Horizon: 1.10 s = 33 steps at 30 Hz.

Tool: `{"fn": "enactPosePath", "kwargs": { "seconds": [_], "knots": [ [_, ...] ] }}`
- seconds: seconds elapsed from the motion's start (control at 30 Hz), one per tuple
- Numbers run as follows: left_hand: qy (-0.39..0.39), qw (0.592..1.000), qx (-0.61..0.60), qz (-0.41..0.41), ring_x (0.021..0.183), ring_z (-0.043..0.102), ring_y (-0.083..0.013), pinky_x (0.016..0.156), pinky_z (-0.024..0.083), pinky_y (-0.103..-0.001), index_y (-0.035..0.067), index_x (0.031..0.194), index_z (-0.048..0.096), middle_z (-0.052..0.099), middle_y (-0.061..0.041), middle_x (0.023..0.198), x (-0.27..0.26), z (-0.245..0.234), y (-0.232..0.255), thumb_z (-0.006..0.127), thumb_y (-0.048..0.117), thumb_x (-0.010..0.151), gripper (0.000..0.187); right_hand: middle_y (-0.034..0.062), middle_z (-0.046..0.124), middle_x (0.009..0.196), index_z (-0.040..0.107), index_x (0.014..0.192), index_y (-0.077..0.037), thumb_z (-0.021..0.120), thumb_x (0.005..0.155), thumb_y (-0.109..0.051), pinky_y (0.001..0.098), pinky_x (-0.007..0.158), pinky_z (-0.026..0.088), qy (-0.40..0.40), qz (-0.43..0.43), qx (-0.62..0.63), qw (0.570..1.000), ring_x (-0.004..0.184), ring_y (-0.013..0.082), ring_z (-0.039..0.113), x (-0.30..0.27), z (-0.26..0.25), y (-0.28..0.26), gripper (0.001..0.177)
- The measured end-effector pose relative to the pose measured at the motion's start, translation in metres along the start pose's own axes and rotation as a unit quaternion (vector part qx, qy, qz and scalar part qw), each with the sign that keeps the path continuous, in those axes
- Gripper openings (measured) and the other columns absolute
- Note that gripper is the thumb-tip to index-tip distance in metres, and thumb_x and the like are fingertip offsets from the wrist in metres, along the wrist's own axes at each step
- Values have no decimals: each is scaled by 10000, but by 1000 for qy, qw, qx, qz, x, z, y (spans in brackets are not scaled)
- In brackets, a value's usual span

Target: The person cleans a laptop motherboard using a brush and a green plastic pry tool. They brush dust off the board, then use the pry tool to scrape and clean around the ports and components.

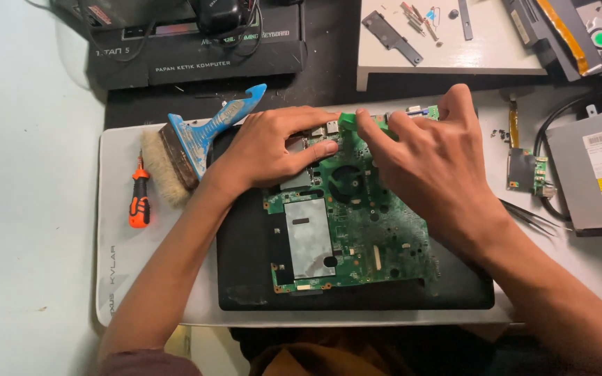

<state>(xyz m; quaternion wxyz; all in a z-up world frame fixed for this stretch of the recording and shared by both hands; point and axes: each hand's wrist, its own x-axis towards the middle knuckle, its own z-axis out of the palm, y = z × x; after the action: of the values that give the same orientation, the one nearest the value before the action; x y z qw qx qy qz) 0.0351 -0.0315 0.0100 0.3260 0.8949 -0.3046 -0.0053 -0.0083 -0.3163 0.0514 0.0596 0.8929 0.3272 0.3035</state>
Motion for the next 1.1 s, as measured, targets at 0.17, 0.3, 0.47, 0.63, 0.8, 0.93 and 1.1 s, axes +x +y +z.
{"fn": "enactPosePath", "kwargs": {
  "seconds": [0.17, 0.3, 0.47, 0.63, 0.8, 0.93, 1.1],
  "knots": [
    [-7, 1000, -7, -23, 984, 842, -238, 911, 621, -458, 253, 1473, 828, 873, 35, 1436, 1, -5, 6, 732, 522, 1114, 459, -86, 698, 743, 826, 1517, -240, 749, 1122, -105, 476, 973, 492, -51, 30, -10, 998, 480, 139, 584, -8, 8, -11, 425],
    [-4, 999, -6, -37, 777, 798, -221, 828, 599, -440, 287, 1462, 839, 875, 45, 1438, 1, -5, 8, 731, 567, 1102, 468, -99, 680, 730, 827, 1495, -242, 776, 1111, -81, 465, 985, 490, -57, 21, -8, 998, 479, 140, 555, -6, -6, -11, 419],
    [9, 1000, -8, -21, 1068, 865, -265, 923, 642, -463, 263, 1448, 849, 876, 3, 1438, 2, -3, 3, 757, 533, 1102, 448, -99, 736, 762, 829, 1504, -266, 753, 1039, -86, 476, 973, 498, -59, 46, -23, 997, 495, 127, 608, -11, 4, -22, 505],
    [1, 999, -14, -30, 1156, 878, -274, 906, 642, -461, 261, 1448, 851, 888, 7, 1413, 2, -3, 2, 743, 545, 1102, 461, -117, 714, 688, 797, 1433, -292, 674, 1166, -154, 481, 962, 479, -88, 67, -12, 994, 436, 138, 582, -3, 1, -16, 325],
    [10, 999, -2, -31, 1280, 845, -287, 997, 630, -457, 279, 1440, 851, 872, -6, 1441, 1, -1, 1, 749, 539, 1100, 440, -91, 911, 1021, 857, 1480, -312, 780, 1424, -375, 443, 947, 408, -1, 114, -11, 993, 593, 162, 601, -4, 28, 23, 114],
    [10, 1000, 6, 2, 1194, 871, -293, 958, 638, -467, 282, 1506, 812, 857, -21, 1487, -3, 0, -6, 729, 534, 1125, 464, 59, 924, 1233, 861, 1606, -78, 755, 1430, -124, 462, 994, 331, 58, 109, 130, 984, 746, 238, 602, -2, 22, 45, 211],
    [-8, 999, 9, 42, 1344, 818, -257, 1027, 624, -471, 328, 1550, 777, 832, 38, 1530, -4, -2, -1, 713, 573, 1145, 478, 212, 652, 1267, 427, 1479, 28, 568, 1349, 22, 440, 1066, 687, 56, 146, 627, 763, 1132, 337, 755, 14, 8, 34, 191]
  ]
}}
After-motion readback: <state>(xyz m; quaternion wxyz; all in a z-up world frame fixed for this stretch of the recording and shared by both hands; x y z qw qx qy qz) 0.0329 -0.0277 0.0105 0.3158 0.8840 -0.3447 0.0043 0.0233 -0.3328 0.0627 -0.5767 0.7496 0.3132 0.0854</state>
